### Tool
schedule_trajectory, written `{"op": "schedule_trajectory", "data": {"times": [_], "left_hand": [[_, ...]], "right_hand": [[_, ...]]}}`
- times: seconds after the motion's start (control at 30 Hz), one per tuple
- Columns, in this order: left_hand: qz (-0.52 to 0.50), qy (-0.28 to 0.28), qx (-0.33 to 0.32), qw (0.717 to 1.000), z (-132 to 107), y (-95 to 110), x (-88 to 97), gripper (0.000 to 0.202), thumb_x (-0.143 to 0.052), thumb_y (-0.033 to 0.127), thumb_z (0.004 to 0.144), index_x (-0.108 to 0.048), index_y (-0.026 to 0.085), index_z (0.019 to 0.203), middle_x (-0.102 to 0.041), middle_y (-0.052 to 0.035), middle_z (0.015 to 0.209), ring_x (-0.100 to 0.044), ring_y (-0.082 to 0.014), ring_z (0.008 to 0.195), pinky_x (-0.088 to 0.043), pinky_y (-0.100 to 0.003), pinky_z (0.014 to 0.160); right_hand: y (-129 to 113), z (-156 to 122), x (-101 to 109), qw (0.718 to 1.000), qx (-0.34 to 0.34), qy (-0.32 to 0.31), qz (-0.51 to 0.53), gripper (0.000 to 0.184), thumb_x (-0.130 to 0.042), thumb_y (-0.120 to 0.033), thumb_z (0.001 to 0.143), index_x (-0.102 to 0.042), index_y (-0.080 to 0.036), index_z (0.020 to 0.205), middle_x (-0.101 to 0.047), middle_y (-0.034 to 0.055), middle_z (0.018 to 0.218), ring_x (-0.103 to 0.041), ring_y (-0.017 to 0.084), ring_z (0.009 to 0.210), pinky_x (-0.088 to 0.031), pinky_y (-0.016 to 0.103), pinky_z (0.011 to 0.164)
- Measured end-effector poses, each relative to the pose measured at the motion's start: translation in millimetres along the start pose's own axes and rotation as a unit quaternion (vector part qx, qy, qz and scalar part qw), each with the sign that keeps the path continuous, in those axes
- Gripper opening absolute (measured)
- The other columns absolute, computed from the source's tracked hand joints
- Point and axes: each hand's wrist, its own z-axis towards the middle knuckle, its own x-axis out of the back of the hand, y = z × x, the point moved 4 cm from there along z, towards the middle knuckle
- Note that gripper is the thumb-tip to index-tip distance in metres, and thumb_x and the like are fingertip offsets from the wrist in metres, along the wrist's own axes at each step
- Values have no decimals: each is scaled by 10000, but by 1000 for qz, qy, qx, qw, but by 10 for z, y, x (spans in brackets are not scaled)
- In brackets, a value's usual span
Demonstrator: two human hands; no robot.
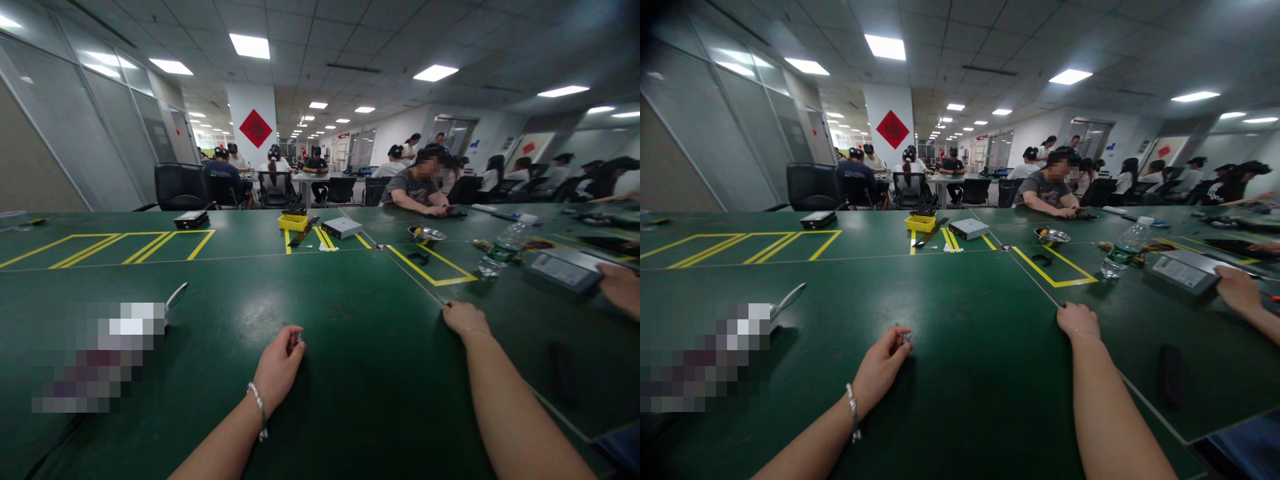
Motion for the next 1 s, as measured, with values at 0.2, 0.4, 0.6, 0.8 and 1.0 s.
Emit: {"op": "schedule_trajectory", "data": {"times": [0.2,0.4,0.6,0.8,1.0], "left_hand": [[-5,-2,-3,1000,-7,-4,14,268,-421,347,765,-516,193,963,-543,21,708,-548,-142,664,-403,-259,634],[-3,-10,12,1000,-6,34,24,278,-441,343,747,-529,183,957,-547,20,693,-547,-142,647,-410,-262,614],[2,-18,16,1000,-6,69,26,266,-458,332,742,-544,186,947,-540,21,681,-531,-139,628,-407,-256,598],[-20,-22,18,999,-10,35,16,295,-426,354,772,-540,196,994,-570,12,726,-550,-144,669,-418,-261,635],[-21,-9,26,999,10,-3,7,265,-458,329,749,-532,185,959,-581,8,717,-561,-152,661,-425,-272,636]], "right_hand": [[-93,-62,46,1000,-17,-4,-24,315,-407,-167,719,-658,-82,890,-582,206,929,-567,278,838,-434,354,670],[-252,-149,230,996,-1,62,62,289,-423,-184,727,-654,-134,894,-578,147,940,-569,208,803,-420,297,690],[-1071,-481,340,968,125,-10,219,205,-492,-238,711,-647,-173,827,-625,46,846,-560,145,749,-411,250,689],[-1944,-1214,343,873,284,-155,366,172,-524,-215,690,-624,-160,819,-608,6,694,-532,105,611,-404,229,578],[-2267,-1736,209,807,279,-293,429,164,-539,-136,644,-642,-166,768,-602,-6,638,-521,95,575,-401,229,566]]}}
